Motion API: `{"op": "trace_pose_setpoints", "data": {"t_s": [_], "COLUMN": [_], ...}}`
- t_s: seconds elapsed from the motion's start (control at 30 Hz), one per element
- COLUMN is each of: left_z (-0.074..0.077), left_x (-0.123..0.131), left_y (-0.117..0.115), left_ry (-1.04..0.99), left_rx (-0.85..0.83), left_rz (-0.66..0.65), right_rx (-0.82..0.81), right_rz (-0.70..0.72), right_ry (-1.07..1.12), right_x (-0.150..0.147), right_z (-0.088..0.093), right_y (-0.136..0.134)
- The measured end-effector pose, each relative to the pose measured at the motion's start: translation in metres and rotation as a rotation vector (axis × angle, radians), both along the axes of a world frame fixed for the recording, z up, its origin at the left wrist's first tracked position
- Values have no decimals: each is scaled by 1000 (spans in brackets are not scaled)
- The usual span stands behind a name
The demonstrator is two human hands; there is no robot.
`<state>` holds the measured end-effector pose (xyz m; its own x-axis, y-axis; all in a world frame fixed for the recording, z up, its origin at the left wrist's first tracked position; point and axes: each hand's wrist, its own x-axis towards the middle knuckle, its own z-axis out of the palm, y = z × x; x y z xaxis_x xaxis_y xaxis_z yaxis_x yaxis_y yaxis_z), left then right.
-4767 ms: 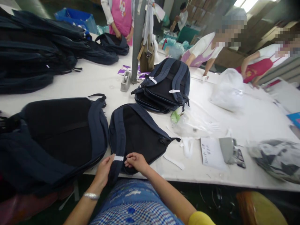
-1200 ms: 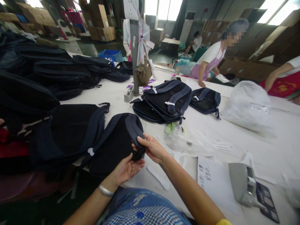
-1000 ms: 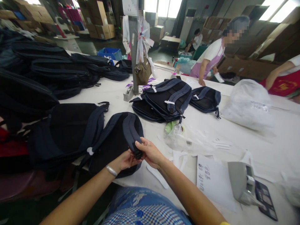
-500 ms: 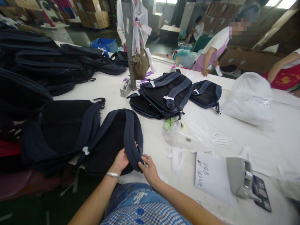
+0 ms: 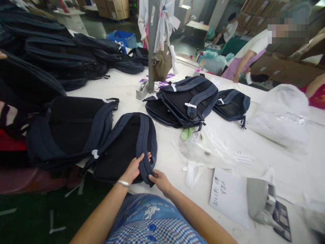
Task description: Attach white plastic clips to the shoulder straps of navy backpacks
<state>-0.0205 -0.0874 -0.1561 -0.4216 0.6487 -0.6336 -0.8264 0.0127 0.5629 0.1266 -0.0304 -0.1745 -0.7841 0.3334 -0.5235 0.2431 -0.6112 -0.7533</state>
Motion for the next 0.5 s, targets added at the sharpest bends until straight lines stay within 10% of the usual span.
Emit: {"op": "trace_pose_setpoints", "data": {"t_s": [0.5], "left_z": [8], "left_x": [-10], "left_y": [-34], "left_ry": [134], "left_rx": [-206], "left_rz": [-203], "right_rx": [-203], "right_rz": [-78], "right_ry": [-83], "right_x": [-25], "right_z": [3], "right_y": [3]}}
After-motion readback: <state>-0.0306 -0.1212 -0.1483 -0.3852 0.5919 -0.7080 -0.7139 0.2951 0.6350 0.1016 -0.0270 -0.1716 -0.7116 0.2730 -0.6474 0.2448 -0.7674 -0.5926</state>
